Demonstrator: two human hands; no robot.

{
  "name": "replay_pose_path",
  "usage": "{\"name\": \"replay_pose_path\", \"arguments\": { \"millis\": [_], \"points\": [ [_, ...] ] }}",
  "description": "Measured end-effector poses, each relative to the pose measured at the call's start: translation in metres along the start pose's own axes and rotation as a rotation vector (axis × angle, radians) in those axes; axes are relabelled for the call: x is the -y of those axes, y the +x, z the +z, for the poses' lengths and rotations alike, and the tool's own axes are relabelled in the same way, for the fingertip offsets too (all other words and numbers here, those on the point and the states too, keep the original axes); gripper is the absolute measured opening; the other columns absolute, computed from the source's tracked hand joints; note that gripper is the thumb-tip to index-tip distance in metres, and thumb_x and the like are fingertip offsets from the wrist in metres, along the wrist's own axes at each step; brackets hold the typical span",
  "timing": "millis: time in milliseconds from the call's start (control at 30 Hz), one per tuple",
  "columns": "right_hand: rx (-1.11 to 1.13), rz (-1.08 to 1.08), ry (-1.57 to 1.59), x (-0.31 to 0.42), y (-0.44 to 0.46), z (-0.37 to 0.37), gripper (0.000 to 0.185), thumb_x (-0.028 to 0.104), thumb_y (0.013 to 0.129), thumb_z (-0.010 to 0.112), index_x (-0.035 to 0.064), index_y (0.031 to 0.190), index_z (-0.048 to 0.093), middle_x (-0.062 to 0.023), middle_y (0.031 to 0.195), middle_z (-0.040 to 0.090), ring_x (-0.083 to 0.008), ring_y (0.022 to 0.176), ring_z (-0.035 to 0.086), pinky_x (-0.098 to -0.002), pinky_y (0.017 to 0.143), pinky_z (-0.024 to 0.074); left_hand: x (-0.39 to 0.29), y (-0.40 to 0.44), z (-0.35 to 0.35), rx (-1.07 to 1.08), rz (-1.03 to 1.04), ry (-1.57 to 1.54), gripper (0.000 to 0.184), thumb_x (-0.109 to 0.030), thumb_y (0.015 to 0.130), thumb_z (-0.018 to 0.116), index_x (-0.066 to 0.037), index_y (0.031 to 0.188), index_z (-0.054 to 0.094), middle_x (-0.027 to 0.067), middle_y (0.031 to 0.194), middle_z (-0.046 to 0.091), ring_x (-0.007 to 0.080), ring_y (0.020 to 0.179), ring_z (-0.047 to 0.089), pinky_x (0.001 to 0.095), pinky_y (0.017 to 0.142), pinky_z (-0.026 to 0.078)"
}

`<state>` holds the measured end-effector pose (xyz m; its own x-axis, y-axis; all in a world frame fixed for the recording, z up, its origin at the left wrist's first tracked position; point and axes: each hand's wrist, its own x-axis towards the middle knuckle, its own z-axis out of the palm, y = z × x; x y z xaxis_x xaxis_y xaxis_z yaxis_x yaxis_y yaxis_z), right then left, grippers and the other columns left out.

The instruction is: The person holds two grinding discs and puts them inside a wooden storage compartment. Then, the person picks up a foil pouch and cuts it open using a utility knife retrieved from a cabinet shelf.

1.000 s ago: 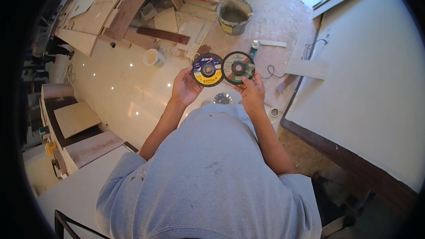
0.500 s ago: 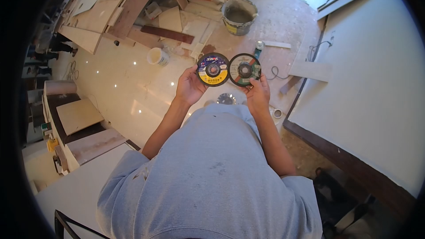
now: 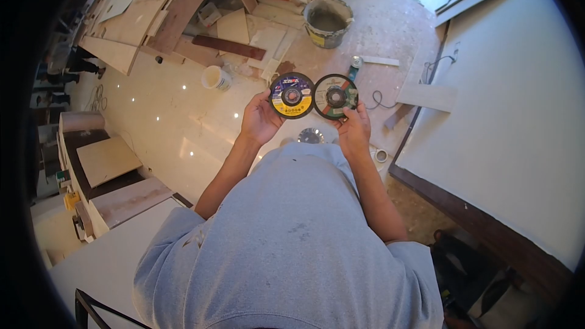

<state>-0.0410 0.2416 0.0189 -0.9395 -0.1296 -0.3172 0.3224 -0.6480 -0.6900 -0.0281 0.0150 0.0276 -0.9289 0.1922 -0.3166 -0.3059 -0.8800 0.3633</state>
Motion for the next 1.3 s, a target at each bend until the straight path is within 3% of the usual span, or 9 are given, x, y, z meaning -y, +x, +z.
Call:
{"name": "replay_pose_path", "arguments": {
  "millis": [1300],
  "points": [
    [0.014,-0.018,0.039,0.0073,-0.0051,0.0043,0.041,0.007,0.09,0.038,0.0023,0.13,0.038,-0.0121,0.124,0.052,-0.0223,0.112,0.054,-0.0393,0.093,0.0475,-0.0014,-0.0042,0.0061,0.026,-0.018,0.0,0.038,-0.024,0.094,0.043,-0.001,0.123,0.049,0.0126,0.12,0.058,0.0232,0.111,0.056,0.0373,0.093,0.047]
  ]
}}
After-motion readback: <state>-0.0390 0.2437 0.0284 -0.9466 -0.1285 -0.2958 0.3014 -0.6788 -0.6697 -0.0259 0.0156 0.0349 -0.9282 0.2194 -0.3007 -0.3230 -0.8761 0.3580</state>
